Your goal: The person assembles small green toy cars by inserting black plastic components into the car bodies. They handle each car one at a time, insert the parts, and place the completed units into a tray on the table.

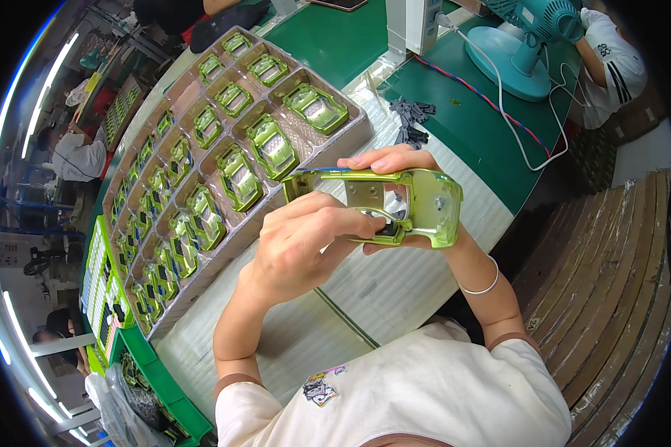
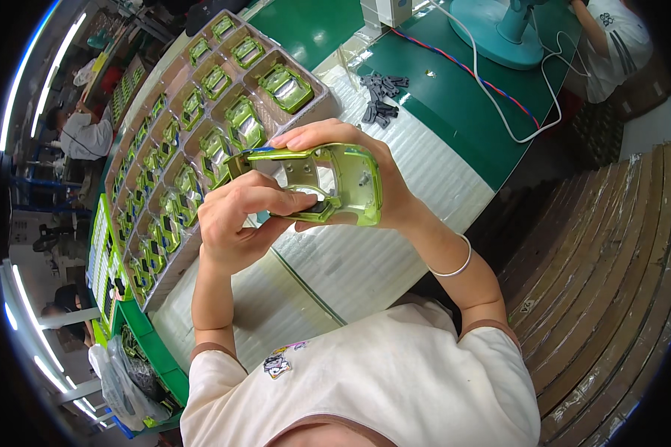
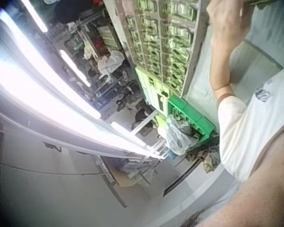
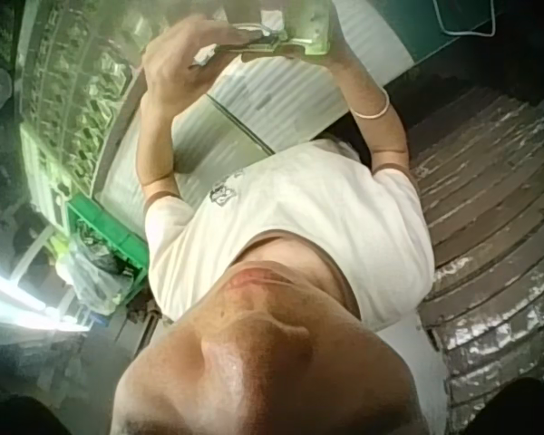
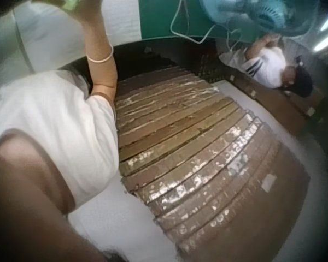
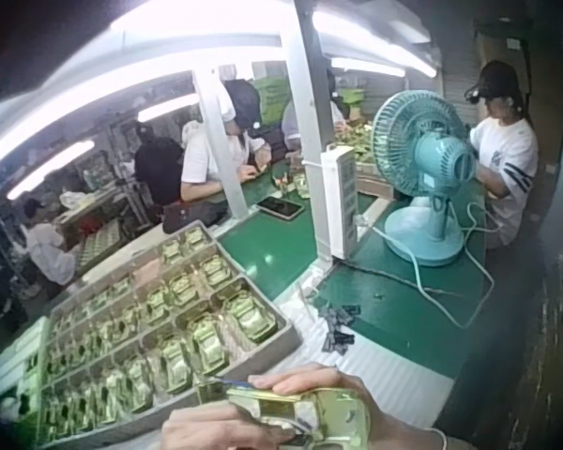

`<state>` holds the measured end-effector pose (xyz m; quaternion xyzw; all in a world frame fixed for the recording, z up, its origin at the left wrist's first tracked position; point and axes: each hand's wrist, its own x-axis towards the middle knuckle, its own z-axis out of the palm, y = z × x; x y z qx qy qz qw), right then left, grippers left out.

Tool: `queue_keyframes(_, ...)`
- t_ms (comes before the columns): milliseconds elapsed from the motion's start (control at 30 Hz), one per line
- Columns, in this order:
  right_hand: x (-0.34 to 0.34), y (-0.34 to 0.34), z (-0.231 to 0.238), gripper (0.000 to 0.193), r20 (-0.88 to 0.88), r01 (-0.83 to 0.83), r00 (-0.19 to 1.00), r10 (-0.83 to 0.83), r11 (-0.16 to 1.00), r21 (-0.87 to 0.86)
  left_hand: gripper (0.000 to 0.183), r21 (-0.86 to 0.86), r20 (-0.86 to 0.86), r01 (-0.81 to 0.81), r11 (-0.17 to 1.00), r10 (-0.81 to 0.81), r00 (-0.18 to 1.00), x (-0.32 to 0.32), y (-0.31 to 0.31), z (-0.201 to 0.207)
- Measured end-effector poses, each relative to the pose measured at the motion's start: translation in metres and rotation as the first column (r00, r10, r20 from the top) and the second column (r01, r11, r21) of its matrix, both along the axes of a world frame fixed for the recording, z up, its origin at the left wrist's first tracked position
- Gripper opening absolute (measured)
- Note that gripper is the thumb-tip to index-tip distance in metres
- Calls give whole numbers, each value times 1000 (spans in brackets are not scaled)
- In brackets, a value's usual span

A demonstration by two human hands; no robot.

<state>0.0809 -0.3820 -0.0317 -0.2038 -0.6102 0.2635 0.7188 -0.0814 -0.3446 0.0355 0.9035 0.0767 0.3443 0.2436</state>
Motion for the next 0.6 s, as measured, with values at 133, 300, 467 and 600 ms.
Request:
queue_keyframes(133, -3, -2, -1, 72, -81, -65, 995, 55, 989, -130, 30, -123, 10, 3, 992, -2, 1000, -1, 5, -3)
queue_keyframes(300, 8, 0, 10, 76, -352, -342, 904, 241, 903, -260, 55, -884, 275, 231, 405, 53, 960, 1, 11, -8)
queue_keyframes(467, 13, -3, 3, 58, -410, -305, 906, 102, 830, -467, 63, -898, 438, 439, -39, 22, 899, 0, 16, -9)
queue_keyframes(600, 6, 9, -2, 38, -29, -163, 987, 160, 980, -117, 58, -926, 368, 368, -89, 18, 930, 4, 8, -12)
